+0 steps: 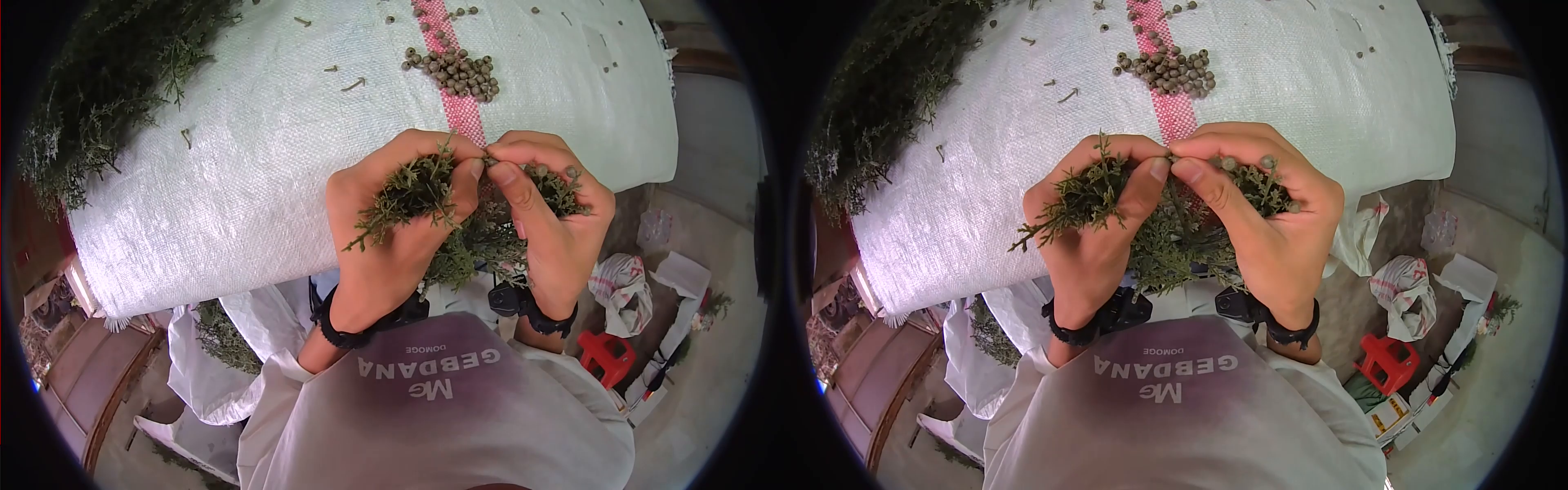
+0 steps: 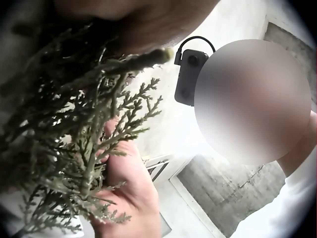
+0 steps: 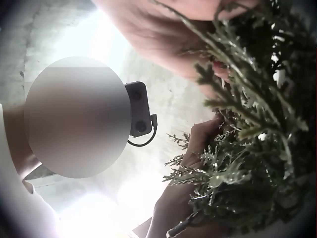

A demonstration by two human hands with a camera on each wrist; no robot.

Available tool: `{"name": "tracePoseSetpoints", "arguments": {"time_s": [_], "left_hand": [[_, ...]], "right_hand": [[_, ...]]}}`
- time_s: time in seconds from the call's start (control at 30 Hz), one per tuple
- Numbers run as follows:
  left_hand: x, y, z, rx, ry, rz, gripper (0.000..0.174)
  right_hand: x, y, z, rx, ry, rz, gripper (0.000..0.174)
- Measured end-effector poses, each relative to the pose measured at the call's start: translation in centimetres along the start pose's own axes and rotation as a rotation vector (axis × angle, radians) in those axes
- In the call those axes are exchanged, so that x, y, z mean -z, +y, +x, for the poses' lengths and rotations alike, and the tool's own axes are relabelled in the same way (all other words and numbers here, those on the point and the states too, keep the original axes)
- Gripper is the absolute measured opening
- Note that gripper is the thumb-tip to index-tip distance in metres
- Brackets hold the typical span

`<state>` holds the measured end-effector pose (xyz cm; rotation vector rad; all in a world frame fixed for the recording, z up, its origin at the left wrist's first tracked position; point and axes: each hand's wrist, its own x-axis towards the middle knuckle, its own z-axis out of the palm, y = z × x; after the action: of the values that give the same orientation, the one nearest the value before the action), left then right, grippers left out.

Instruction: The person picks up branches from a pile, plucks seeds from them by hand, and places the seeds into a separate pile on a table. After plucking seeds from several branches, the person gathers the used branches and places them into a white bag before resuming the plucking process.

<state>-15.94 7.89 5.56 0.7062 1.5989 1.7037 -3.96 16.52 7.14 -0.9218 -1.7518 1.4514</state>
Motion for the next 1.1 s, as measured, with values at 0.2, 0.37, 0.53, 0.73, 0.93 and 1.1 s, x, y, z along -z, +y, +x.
{"name": "tracePoseSetpoints", "arguments": {"time_s": [0.2,0.37,0.53,0.73,0.93,1.1], "left_hand": [[-0.2,-0.5,0.0,-0.073,0.016,0.055,0.012],[-0.1,-0.2,0.0,-0.085,-0.001,0.063,0.013],[-0.4,0.1,0.0,-0.002,0.017,-0.013,0.012],[-0.6,0.0,-0.2,-0.029,0.058,0.033,0.01],[-0.2,-0.3,-0.3,-0.026,0.043,0.01,0.011],[0.0,-0.3,-0.2,-0.035,0.042,-0.003,0.011]], "right_hand": [[0.1,-0.1,0.1,0.03,-0.006,-0.058,0.016],[0.2,0.0,0.4,0.066,-0.024,-0.08,0.015],[0.6,-0.3,0.7,0.024,-0.023,-0.022,0.015],[0.1,-1.0,0.0,-0.214,0.011,0.085,0.013],[-0.1,-0.2,-0.5,-0.245,-0.006,0.135,0.013],[-0.4,0.7,-0.5,-0.063,-0.047,0.115,0.013]]}}
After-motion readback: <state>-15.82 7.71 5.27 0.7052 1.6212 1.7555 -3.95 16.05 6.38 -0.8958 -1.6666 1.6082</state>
